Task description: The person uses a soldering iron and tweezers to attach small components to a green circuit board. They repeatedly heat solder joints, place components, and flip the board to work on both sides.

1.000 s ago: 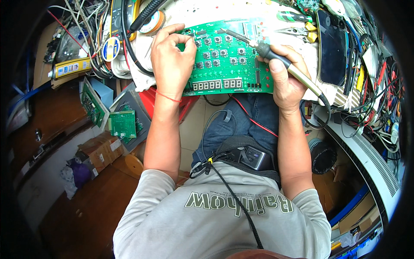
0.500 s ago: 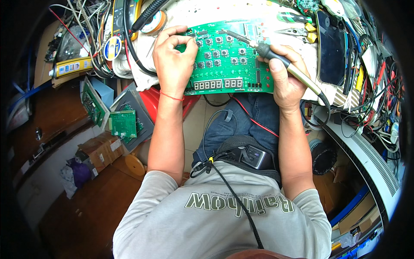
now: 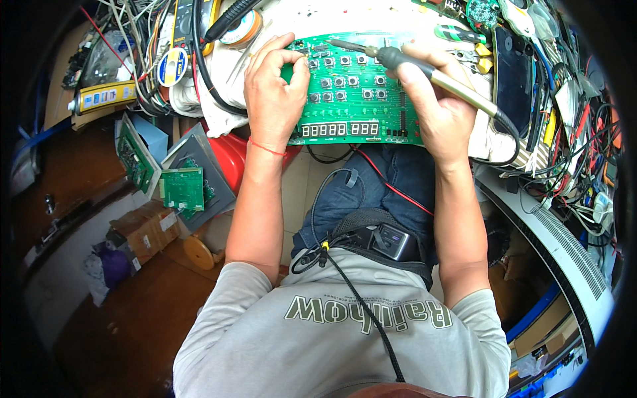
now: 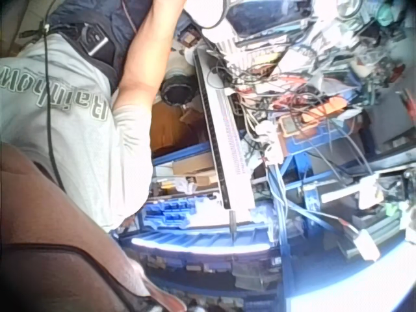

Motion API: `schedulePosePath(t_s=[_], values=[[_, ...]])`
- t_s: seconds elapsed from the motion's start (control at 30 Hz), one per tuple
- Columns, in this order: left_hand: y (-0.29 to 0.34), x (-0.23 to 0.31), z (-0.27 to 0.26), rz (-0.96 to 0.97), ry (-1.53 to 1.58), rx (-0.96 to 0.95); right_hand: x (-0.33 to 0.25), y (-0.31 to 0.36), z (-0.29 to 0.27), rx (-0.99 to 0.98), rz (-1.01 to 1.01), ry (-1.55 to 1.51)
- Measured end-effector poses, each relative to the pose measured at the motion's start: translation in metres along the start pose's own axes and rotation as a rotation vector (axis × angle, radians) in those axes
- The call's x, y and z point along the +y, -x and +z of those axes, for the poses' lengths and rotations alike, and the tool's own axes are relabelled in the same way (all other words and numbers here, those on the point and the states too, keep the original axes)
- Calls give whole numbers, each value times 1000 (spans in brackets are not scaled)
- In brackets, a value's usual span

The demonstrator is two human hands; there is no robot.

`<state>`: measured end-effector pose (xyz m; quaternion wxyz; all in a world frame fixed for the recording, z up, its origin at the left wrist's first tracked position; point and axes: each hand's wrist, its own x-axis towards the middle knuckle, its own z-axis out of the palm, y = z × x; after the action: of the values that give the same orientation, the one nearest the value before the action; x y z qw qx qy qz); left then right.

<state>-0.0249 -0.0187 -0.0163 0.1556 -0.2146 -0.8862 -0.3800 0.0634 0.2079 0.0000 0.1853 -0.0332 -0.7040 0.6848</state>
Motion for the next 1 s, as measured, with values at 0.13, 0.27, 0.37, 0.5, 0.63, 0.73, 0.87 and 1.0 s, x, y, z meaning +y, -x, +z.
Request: schedulePosePath(t_s=[0.13,0.27,0.37,0.5,0.63,0.73,0.87,1.0], values=[[-2,1,-4,33,-7,-15,4,-13,11,3,-50,20],[-5,3,-5,32,-11,-12,8,-13,13,-12,-8,59],[-5,4,-4,34,-26,-1,12,-14,10,-22,-70,169],[-7,5,-5,61,-43,7,15,-13,12,25,-32,86],[-7,7,-5,67,-30,14,12,-12,7,-49,-47,208],[-6,8,-4,77,-34,17,14,-12,12,29,-33,48],[-6,11,-3,45,-30,19,14,-9,12,9,-2,25],[-5,15,-3,-23,-17,9,16,-11,13,17,-45,40]])
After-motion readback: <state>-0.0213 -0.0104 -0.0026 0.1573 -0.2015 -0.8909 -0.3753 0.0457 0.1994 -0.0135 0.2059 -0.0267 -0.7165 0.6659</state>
